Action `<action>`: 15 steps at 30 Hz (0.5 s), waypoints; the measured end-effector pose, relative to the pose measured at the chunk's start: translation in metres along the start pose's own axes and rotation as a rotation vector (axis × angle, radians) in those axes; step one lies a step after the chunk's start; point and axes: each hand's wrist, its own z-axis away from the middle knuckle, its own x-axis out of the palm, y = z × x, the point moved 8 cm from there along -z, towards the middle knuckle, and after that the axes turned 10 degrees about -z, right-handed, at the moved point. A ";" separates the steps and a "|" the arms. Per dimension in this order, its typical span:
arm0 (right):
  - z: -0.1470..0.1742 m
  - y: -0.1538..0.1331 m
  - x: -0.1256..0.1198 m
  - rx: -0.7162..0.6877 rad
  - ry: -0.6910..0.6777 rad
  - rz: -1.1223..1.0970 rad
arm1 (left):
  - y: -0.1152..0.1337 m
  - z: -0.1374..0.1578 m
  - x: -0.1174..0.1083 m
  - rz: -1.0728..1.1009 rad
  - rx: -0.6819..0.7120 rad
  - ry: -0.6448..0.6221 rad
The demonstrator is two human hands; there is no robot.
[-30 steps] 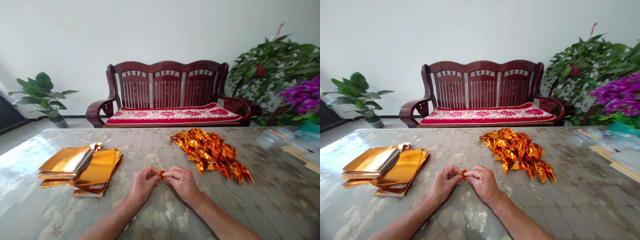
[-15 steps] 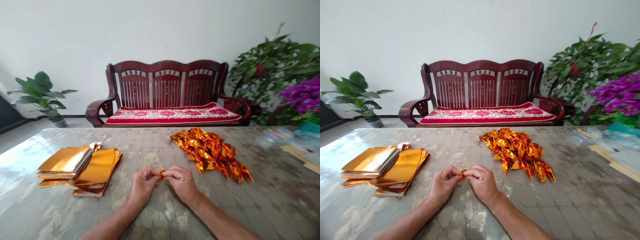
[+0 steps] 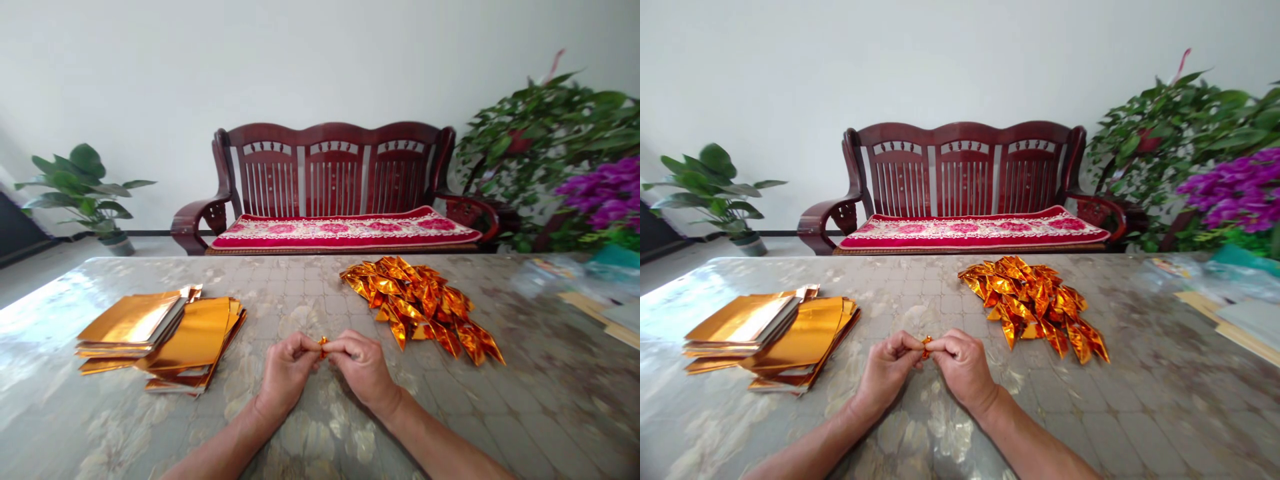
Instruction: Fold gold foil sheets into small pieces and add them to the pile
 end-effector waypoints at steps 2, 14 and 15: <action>-0.001 0.001 0.001 -0.001 -0.017 0.017 | 0.000 -0.002 -0.001 -0.036 0.012 0.001; -0.007 0.003 -0.010 -0.080 -0.157 0.157 | 0.000 -0.010 -0.010 -0.346 0.183 -0.019; -0.007 0.003 -0.010 -0.083 -0.165 0.167 | 0.000 -0.010 -0.011 -0.359 0.189 -0.019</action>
